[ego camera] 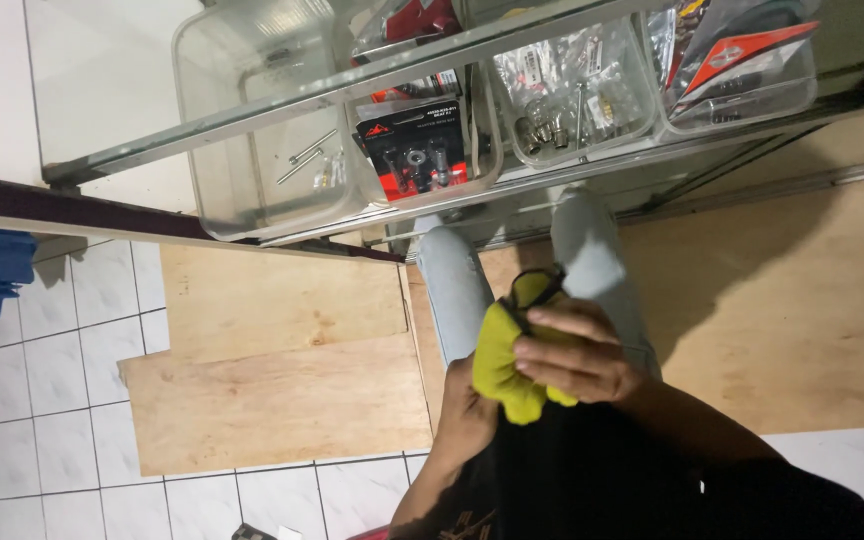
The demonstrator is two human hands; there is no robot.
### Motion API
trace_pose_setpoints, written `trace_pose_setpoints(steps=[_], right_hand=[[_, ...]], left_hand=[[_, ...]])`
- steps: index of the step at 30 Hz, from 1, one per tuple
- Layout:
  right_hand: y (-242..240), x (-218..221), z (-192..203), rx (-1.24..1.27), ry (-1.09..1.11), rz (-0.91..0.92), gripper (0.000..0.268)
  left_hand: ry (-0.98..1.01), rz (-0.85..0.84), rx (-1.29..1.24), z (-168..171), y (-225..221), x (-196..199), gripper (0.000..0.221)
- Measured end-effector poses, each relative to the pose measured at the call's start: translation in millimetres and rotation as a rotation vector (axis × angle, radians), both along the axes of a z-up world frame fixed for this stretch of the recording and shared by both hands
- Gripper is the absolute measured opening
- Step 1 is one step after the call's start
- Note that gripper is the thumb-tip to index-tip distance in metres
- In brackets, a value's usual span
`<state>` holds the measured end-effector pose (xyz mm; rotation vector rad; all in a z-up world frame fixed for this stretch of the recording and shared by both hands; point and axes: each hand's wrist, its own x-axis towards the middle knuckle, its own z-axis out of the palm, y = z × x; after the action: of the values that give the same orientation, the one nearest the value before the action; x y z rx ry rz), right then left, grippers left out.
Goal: Cleaning individual metal bolts with a yellow microfiber cloth at a storage counter.
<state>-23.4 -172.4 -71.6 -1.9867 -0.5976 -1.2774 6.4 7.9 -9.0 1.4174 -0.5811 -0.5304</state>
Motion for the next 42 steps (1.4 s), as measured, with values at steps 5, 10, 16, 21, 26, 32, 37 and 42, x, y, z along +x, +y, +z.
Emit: trace_pose_setpoints(steps=[5,10,16,21,26,32,37,42], right_hand=[[-36.9,17.7,-8.8,0.106,0.189,-0.179,0.020],[-36.2,6.7,3.7,0.208,0.213,-0.238,0.024],[-7.6,5.9,-5.4,0.108,0.095,-0.007,0.017],[-67.8,17.3,-25.6,0.455,0.464,-0.331,0.034],[-76.9,9.7,-159.4,0.413,0.513,-0.245,0.037],[-67.5,-1.6,-188.2,0.426,0.602,-0.147,0.031],[-73.3,-2.9,-202.0,0.429,0.640,-0.089,0.037],[-77.6,0.8,-192.1,0.482,0.603,-0.088,0.026]], left_hand=[[0.318,-0.064,-0.024,14.5,8.8,-5.2,0.023],[0.281,0.076,0.160,19.9,3.1,-0.2,0.021],[-0.094,0.073,0.164,7.7,2.1,3.2,0.014],[-0.320,-0.051,0.374,102.6,-17.0,40.6,0.013],[-1.001,-0.070,0.556,96.4,-61.9,96.9,0.018],[-1.717,-0.208,0.689,105.2,-167.2,165.9,0.013],[-1.832,-0.212,0.764,113.8,-215.2,200.4,0.012],[-1.792,-0.615,1.079,44.2,-245.8,235.8,0.049]])
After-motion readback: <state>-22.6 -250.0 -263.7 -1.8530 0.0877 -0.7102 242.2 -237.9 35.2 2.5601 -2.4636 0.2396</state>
